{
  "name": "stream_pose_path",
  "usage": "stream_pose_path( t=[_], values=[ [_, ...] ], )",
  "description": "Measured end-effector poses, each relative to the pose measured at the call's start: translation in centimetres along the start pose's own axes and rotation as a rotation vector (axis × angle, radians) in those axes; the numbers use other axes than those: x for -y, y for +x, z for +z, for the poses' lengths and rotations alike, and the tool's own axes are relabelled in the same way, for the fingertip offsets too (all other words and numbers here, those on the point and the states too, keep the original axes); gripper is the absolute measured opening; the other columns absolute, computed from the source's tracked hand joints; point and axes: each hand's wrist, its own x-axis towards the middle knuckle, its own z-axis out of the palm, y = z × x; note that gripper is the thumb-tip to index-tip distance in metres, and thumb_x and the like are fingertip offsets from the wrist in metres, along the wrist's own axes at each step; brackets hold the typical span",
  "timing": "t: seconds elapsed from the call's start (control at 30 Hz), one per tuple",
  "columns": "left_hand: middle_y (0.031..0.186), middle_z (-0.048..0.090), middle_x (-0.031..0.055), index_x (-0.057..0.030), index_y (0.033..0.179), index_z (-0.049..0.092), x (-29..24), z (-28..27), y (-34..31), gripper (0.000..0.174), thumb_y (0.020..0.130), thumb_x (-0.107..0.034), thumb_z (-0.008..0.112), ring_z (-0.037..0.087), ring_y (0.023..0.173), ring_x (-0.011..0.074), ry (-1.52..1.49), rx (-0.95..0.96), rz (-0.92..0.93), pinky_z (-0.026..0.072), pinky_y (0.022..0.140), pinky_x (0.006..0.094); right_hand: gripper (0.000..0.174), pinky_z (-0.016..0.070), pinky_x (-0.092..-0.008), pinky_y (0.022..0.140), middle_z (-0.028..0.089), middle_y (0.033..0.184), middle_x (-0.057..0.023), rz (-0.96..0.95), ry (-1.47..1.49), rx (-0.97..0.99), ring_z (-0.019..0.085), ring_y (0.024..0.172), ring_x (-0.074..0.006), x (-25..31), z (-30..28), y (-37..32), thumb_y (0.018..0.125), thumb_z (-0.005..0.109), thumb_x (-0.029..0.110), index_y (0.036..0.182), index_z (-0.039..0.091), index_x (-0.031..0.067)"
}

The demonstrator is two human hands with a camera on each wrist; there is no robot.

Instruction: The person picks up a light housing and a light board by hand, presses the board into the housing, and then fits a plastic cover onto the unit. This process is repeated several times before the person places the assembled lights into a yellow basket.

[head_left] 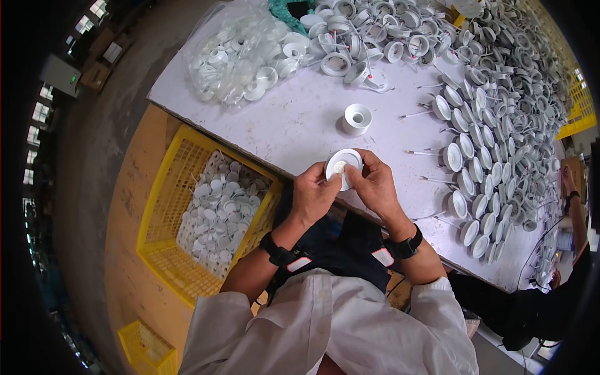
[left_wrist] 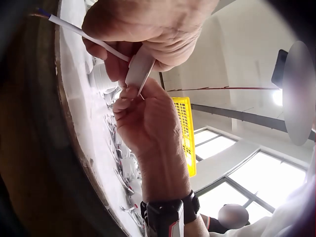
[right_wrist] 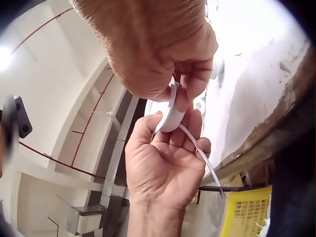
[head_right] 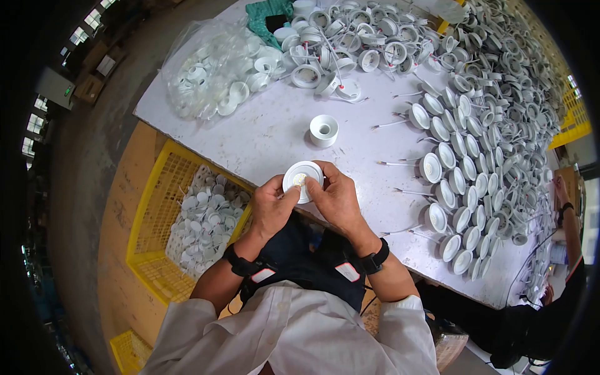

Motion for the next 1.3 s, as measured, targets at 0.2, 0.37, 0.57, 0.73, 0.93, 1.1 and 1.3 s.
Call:
stream_pose_path(
  t=[0.2, 0.37, 0.57, 0.73, 0.93, 1.1, 1.3],
  values=[
    [0.076, 0.067, 0.0088, 0.0046, 0.095, 0.064, -0.4, 0.4, 0.0, 0.022, 0.079, -0.011, 0.060, 0.060, 0.070, 0.0084, 0.056, -0.025, 0.048, 0.0483, 0.063, 0.0242, 0.030, 0.0484, -0.0234, 0.063, 0.064, 0.088, -0.0091, 0.035, -0.037, -0.013, 0.058, 0.072, -0.0096, 0.1, -0.3, -0.3, 0.085, 0.058, 0.008, 0.112, 0.054, -0.0060],
    [0.078, 0.066, 0.0078, 0.0051, 0.096, 0.063, 0.8, 0.6, 0.1, 0.023, 0.080, -0.011, 0.058, 0.060, 0.070, 0.0090, -0.008, 0.013, 0.024, 0.0482, 0.063, 0.0240, 0.031, 0.0485, -0.0237, 0.061, 0.064, 0.088, -0.0093, 0.046, -0.031, -0.033, 0.057, 0.069, -0.0093, -0.6, -0.5, -0.5, 0.086, 0.058, 0.010, 0.112, 0.055, -0.0056],
    [0.079, 0.066, 0.0062, 0.0055, 0.096, 0.063, 1.3, 0.3, 0.3, 0.022, 0.081, -0.010, 0.057, 0.058, 0.070, 0.0072, 0.029, 0.028, 0.003, 0.0471, 0.062, 0.0226, 0.031, 0.0492, -0.0231, 0.058, 0.065, 0.089, -0.0092, 0.150, 0.000, 0.030, 0.058, 0.068, -0.0085, 0.0, -0.9, -0.4, 0.088, 0.058, 0.014, 0.113, 0.057, -0.0047],
    [0.078, 0.066, 0.0052, 0.0054, 0.094, 0.064, 0.9, 0.2, 0.5, 0.022, 0.079, -0.008, 0.056, 0.057, 0.069, 0.0064, 0.027, 0.005, 0.035, 0.0468, 0.061, 0.0224, 0.031, 0.0486, -0.0227, 0.057, 0.065, 0.084, -0.0080, 0.134, -0.002, 0.035, 0.057, 0.065, -0.0079, 0.6, -1.1, -0.4, 0.089, 0.056, 0.013, 0.114, 0.058, -0.0046],
    [0.076, 0.066, 0.0055, 0.0048, 0.094, 0.065, 0.5, 0.3, 0.4, 0.023, 0.079, -0.011, 0.055, 0.057, 0.067, 0.0075, -0.013, -0.005, -0.021, 0.0469, 0.061, 0.0236, 0.028, 0.0470, -0.0221, 0.054, 0.064, 0.075, -0.0070, 0.083, -0.055, 0.017, 0.055, 0.060, -0.0072, 0.3, -1.1, -0.4, 0.089, 0.056, 0.013, 0.110, 0.060, -0.0043],
    [0.074, 0.066, 0.0060, 0.0048, 0.093, 0.065, 0.3, 0.3, 0.4, 0.024, 0.080, -0.012, 0.055, 0.058, 0.067, 0.0078, 0.049, 0.001, -0.051, 0.0469, 0.061, 0.0240, 0.028, 0.0469, -0.0225, 0.053, 0.064, 0.073, -0.0071, 0.117, -0.072, -0.018, 0.055, 0.058, -0.0072, 0.2, -0.9, -0.6, 0.088, 0.058, 0.012, 0.109, 0.061, -0.0045],
    [0.071, 0.065, 0.0069, 0.0049, 0.091, 0.065, 1.1, 0.4, 0.9, 0.024, 0.080, -0.014, 0.056, 0.057, 0.065, 0.0080, 0.030, 0.018, -0.063, 0.0466, 0.060, 0.0250, 0.029, 0.0474, -0.0220, 0.053, 0.066, 0.076, -0.0093, 0.059, -0.118, -0.014, 0.057, 0.058, -0.0073, 0.3, -1.4, -0.8, 0.087, 0.059, 0.013, 0.110, 0.060, -0.0053]
  ],
)
